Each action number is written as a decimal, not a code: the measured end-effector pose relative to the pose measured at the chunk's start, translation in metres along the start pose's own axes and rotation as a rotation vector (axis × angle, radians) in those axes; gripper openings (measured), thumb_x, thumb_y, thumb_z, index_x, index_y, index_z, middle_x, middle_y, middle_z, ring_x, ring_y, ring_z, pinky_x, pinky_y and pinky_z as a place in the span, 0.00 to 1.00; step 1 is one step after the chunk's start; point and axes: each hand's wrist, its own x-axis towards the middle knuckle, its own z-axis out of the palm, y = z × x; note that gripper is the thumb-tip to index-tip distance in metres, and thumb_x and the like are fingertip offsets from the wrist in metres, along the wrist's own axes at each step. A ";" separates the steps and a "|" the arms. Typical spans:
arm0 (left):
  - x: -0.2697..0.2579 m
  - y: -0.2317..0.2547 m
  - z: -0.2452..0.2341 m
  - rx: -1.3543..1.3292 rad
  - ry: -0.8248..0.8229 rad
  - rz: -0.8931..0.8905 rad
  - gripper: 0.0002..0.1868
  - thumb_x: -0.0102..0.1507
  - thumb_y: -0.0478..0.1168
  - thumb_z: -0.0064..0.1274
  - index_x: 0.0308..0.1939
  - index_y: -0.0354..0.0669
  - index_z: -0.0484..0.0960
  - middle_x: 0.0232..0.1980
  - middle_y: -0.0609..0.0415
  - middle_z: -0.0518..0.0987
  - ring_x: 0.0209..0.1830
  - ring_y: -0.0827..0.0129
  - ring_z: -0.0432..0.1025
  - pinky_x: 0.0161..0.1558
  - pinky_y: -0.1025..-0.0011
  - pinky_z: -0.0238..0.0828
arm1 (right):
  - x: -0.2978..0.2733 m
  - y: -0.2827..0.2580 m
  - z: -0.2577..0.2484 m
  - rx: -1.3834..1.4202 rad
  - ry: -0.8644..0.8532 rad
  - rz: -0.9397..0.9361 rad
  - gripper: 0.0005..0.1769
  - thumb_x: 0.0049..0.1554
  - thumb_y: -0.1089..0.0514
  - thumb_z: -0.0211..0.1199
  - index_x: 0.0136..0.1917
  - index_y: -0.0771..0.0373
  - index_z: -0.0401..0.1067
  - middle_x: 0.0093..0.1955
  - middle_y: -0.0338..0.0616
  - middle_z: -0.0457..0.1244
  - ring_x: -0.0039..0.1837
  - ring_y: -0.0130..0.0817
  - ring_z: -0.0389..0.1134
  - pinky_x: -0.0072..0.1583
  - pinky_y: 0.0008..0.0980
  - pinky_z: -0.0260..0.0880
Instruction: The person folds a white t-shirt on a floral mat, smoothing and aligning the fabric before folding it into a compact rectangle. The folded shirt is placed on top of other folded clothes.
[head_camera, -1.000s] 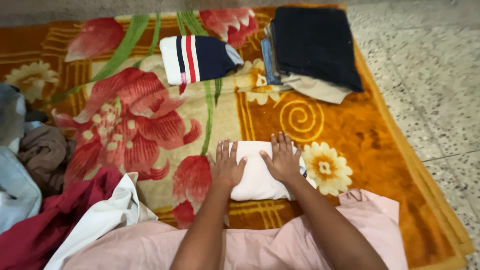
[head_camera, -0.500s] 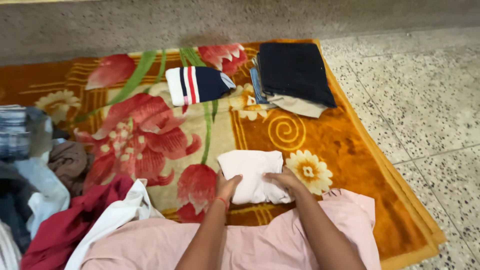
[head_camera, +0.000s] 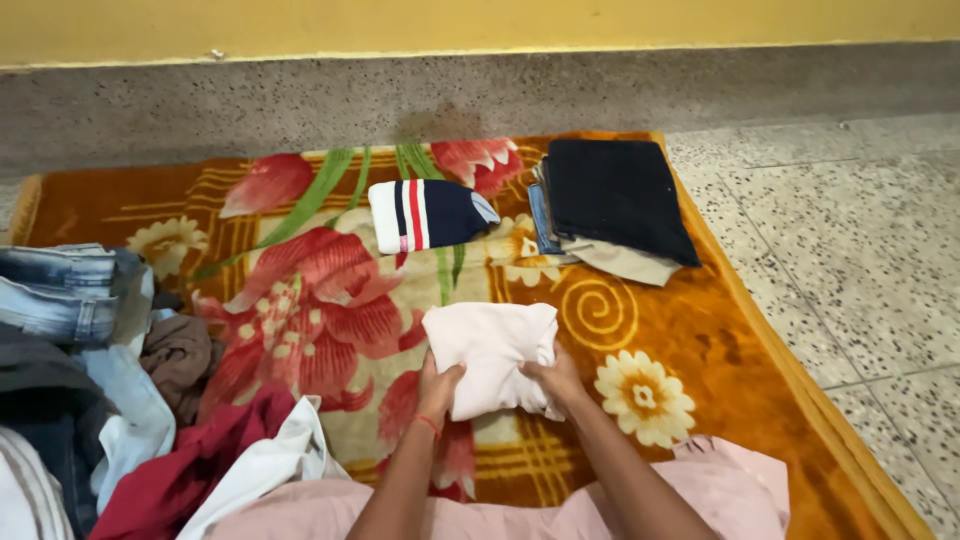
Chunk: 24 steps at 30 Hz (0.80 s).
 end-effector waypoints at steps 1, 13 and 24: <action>0.008 0.000 -0.009 0.339 0.033 0.014 0.38 0.53 0.43 0.64 0.66 0.37 0.71 0.60 0.42 0.79 0.60 0.51 0.74 0.62 0.58 0.70 | 0.007 -0.001 0.006 -0.044 -0.029 -0.023 0.38 0.45 0.67 0.70 0.68 0.65 0.61 0.59 0.53 0.69 0.57 0.42 0.72 0.58 0.40 0.75; 0.004 0.037 -0.014 0.560 0.064 -0.334 0.55 0.47 0.59 0.70 0.75 0.61 0.61 0.76 0.54 0.60 0.79 0.52 0.49 0.74 0.40 0.40 | 0.046 0.003 0.008 -0.152 -0.091 0.219 0.33 0.47 0.61 0.75 0.65 0.68 0.70 0.60 0.49 0.71 0.58 0.40 0.74 0.61 0.38 0.74; 0.052 0.044 -0.019 -0.121 -0.134 -0.262 0.23 0.59 0.32 0.56 0.59 0.32 0.79 0.55 0.47 0.85 0.52 0.61 0.80 0.55 0.64 0.75 | 0.054 -0.043 0.029 -0.076 -0.069 0.207 0.33 0.45 0.70 0.70 0.64 0.66 0.71 0.56 0.50 0.72 0.54 0.42 0.74 0.59 0.41 0.75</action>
